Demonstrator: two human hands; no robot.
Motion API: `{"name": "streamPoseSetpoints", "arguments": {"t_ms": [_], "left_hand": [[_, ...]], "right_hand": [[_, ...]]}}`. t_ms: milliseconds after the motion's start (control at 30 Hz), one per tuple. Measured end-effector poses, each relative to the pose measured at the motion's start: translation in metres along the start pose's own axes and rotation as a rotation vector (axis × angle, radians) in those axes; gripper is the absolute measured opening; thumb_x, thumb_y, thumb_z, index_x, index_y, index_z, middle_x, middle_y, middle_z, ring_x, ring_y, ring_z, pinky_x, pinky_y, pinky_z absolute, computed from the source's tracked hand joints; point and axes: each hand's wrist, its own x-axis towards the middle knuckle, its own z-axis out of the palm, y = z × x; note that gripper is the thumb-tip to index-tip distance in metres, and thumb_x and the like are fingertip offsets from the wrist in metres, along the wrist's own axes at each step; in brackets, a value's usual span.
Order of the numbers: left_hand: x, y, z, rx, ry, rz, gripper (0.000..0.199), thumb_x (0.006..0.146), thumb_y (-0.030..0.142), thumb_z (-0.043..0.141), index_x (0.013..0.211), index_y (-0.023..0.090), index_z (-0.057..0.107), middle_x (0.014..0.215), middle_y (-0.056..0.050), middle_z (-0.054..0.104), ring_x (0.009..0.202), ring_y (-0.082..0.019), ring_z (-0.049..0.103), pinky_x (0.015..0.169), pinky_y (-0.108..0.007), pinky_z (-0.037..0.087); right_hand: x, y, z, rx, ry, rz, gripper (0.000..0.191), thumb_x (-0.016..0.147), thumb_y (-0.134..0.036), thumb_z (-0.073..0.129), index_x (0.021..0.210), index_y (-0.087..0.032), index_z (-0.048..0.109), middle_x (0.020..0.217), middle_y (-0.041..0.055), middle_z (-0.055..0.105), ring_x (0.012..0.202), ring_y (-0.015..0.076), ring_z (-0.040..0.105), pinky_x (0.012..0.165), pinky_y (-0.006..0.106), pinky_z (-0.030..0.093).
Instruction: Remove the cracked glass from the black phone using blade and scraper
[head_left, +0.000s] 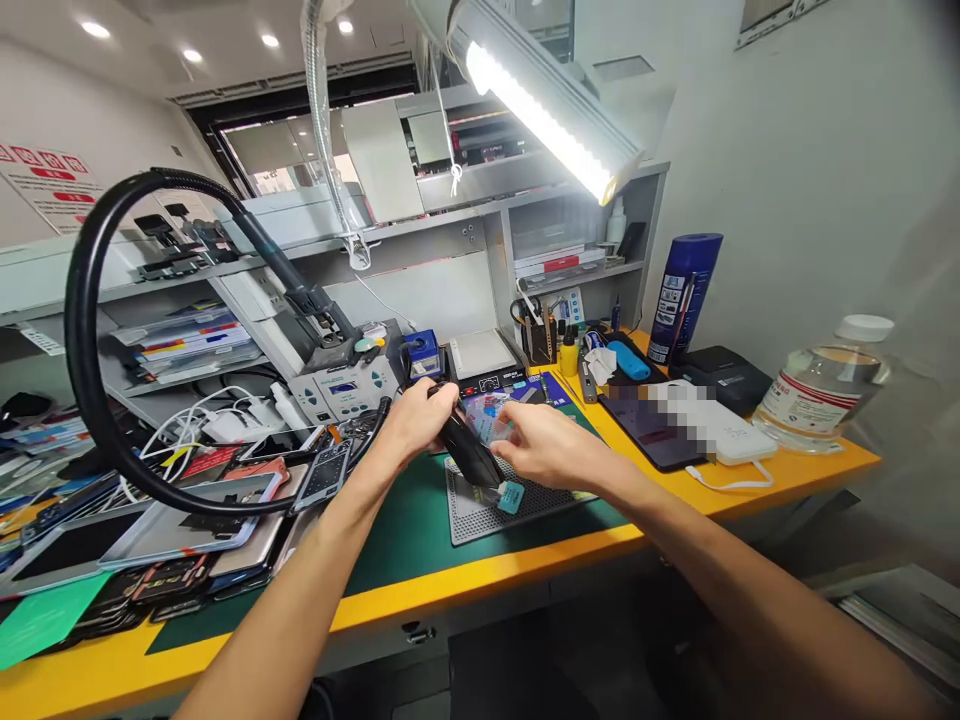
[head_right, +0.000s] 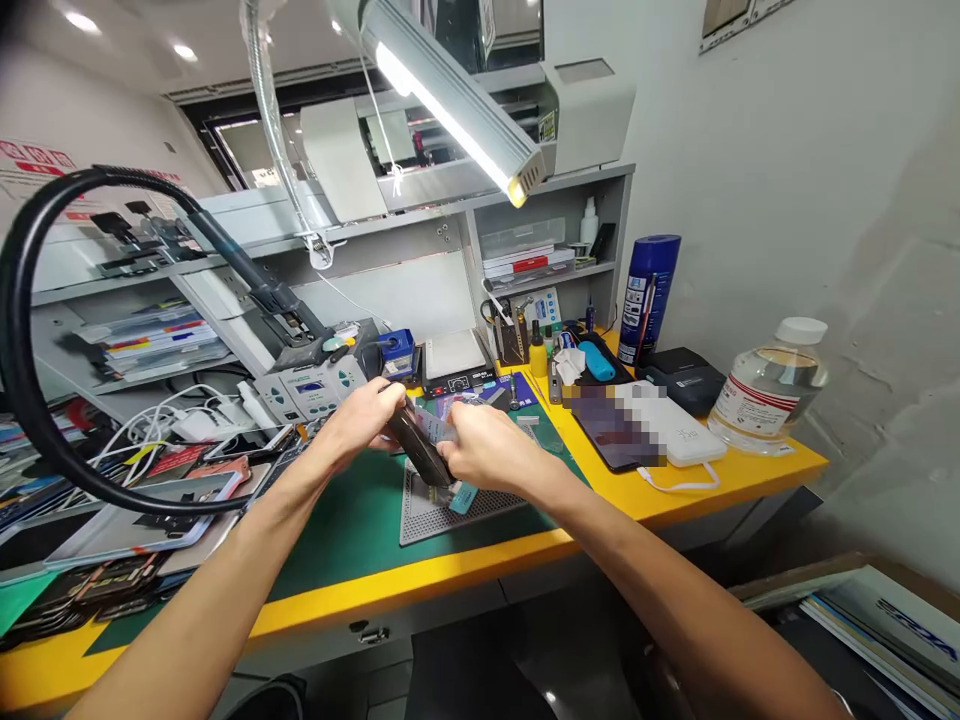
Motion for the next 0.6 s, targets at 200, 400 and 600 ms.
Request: {"name": "streamPoseSetpoints", "arguments": {"t_ms": [200, 400, 600], "left_hand": [[0.024, -0.035, -0.010, -0.342, -0.241, -0.276, 0.036, 0.097, 0.041, 0.060, 0.123, 0.017, 0.060, 0.115, -0.008, 0.066, 0.094, -0.019, 0.067, 0.080, -0.038, 0.059], [0.041, -0.048, -0.006, -0.476, -0.350, -0.380, 0.036, 0.096, 0.042, 0.061, 0.121, 0.016, 0.061, 0.116, -0.008, 0.066, 0.096, -0.020, 0.067, 0.082, -0.040, 0.059], [0.044, -0.045, -0.004, -0.500, -0.353, -0.409, 0.037, 0.096, 0.042, 0.061, 0.122, 0.016, 0.060, 0.118, -0.008, 0.065, 0.098, -0.021, 0.066, 0.083, -0.040, 0.058]], "right_hand": [[0.000, 0.008, -0.010, 0.096, -0.068, 0.075, 0.036, 0.093, -0.050, 0.057, 0.079, -0.019, 0.070, 0.076, 0.0021, 0.073, 0.068, 0.0157, 0.065, 0.060, 0.025, 0.043], [0.034, 0.081, -0.058, -0.148, 0.141, 0.465, 0.041, 0.100, -0.048, 0.050, 0.090, -0.014, 0.070, 0.095, 0.0092, 0.072, 0.085, 0.0197, 0.068, 0.080, 0.034, 0.053], [0.102, 0.126, -0.048, -0.250, 0.158, 0.697, 0.036, 0.096, -0.040, 0.063, 0.121, -0.015, 0.063, 0.121, 0.0103, 0.065, 0.104, 0.0228, 0.066, 0.089, 0.044, 0.056]]}}
